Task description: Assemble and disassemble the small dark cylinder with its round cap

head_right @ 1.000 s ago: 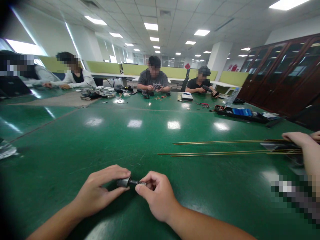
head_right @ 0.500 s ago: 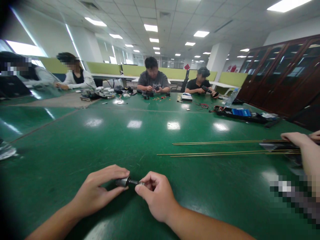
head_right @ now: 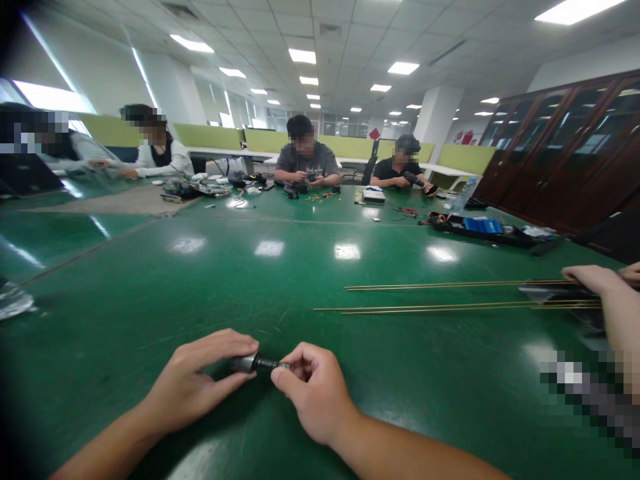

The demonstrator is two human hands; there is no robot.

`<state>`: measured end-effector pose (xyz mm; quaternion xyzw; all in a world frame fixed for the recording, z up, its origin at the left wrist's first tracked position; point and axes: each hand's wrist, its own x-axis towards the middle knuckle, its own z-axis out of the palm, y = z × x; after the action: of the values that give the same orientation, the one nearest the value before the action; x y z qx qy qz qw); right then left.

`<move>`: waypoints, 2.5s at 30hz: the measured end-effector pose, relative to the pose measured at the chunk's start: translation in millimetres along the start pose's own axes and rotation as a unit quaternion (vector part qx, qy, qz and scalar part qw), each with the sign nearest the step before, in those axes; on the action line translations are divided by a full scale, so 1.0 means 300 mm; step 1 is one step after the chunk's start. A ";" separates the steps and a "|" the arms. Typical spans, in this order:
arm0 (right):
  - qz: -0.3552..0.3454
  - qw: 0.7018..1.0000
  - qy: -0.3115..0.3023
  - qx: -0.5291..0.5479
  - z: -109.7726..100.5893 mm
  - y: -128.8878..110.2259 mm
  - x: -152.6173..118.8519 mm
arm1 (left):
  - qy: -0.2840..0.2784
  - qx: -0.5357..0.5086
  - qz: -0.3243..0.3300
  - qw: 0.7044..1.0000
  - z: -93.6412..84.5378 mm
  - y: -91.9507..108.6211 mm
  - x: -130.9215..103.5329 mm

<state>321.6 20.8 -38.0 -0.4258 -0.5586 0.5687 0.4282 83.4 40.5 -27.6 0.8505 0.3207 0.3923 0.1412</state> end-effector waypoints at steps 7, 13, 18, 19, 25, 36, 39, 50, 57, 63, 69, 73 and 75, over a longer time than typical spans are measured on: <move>0.001 1.000 0.003 0.003 -0.003 -0.002 0.001 | 0.002 0.001 -0.005 1.000 -0.001 -0.014 -0.007; 0.001 1.000 0.005 0.002 -0.003 -0.005 -0.003 | 0.001 0.001 -0.005 1.000 -0.005 -0.008 -0.004; -0.001 1.000 0.007 0.009 -0.005 0.000 -0.002 | 0.002 0.007 -0.010 1.000 -0.010 -0.009 -0.004; -0.002 1.000 0.007 0.009 -0.005 0.000 -0.001 | 0.002 0.008 -0.010 1.000 -0.011 -0.010 -0.005; -0.004 1.000 0.009 0.027 -0.006 -0.004 0.001 | 0.005 0.008 -0.015 1.000 -0.011 -0.009 -0.004; -0.005 0.999 0.016 0.047 -0.005 -0.011 0.000 | 0.010 0.025 -0.020 0.999 -0.018 -0.006 -0.002; -0.006 0.999 0.018 0.046 -0.006 -0.013 0.002 | 0.010 0.024 -0.025 0.999 -0.019 -0.008 -0.004; -0.002 0.998 0.019 0.052 -0.007 -0.022 0.001 | 0.008 0.021 -0.027 0.999 -0.023 -0.007 0.001; -0.006 0.998 0.022 0.065 -0.008 -0.020 0.002 | -0.001 0.020 -0.047 0.999 -0.028 -0.005 0.001; -0.013 0.994 0.013 0.105 -0.005 -0.013 -0.004 | -0.004 0.066 -0.141 0.988 -0.034 -0.024 -0.001; -0.009 0.996 -0.001 0.092 -0.004 -0.006 -0.007 | 0.083 0.013 -0.260 0.962 -0.034 -0.093 0.019; -0.007 0.996 -0.005 0.088 -0.005 -0.002 -0.007 | 0.109 -0.091 -0.322 0.936 -0.114 -0.143 -0.002; -0.008 0.996 -0.007 0.085 -0.004 0.002 -0.008 | 0.105 -0.088 -0.334 0.932 -0.189 -0.156 -0.051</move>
<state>323.4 18.9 -38.6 -0.3800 -0.5145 0.6134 0.4633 12.6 65.1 -22.4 0.6320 0.5635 0.4365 0.3041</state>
